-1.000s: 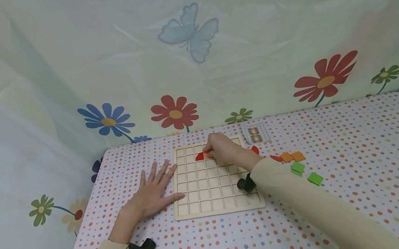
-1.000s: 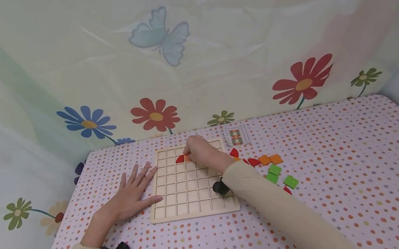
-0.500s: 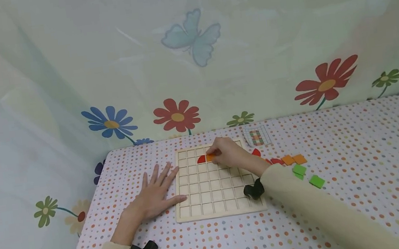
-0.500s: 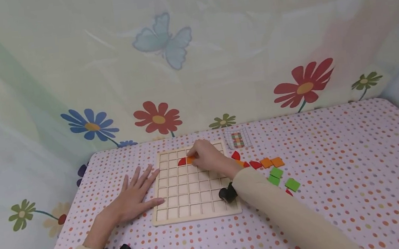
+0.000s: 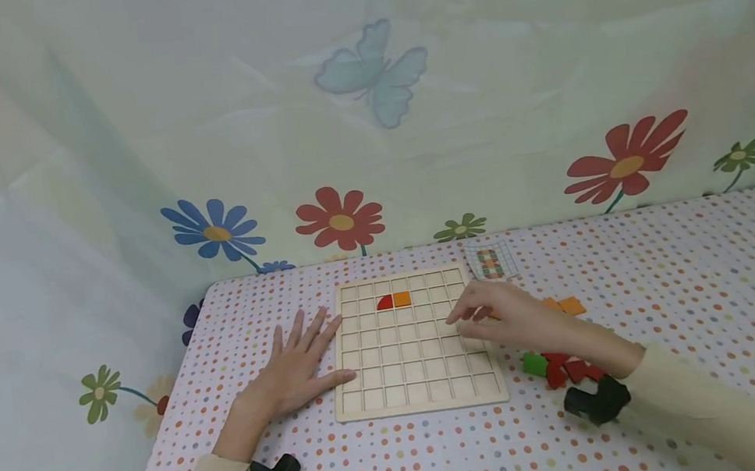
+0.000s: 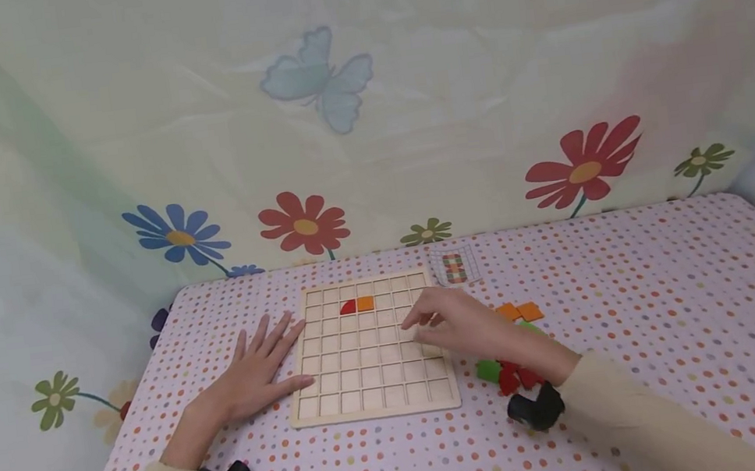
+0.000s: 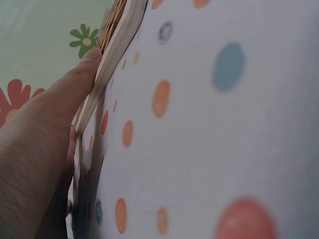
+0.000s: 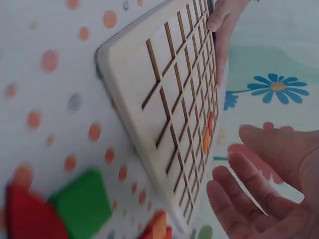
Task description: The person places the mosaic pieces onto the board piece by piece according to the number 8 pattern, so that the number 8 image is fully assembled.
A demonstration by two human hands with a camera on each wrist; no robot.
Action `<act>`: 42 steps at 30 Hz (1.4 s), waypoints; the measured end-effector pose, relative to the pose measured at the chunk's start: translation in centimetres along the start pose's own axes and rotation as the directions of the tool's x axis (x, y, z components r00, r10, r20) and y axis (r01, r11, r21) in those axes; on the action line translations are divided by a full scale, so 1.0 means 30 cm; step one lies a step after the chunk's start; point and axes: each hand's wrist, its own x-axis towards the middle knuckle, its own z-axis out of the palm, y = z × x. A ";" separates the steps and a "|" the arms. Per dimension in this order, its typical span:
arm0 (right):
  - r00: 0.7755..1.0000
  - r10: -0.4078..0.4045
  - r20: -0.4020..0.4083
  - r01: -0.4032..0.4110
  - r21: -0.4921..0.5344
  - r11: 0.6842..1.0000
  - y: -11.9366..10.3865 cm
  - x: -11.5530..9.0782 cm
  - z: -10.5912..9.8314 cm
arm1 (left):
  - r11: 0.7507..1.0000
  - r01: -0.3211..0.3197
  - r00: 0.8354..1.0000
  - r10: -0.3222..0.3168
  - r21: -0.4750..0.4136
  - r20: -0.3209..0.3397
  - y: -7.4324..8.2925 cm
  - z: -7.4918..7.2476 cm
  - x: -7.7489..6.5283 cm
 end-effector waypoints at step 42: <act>0.977 0.057 0.206 -0.009 -0.227 0.974 0.114 -0.265 -0.072 | 0.999 0.017 1.000 -0.018 0.030 0.004 -0.005 0.010 0.012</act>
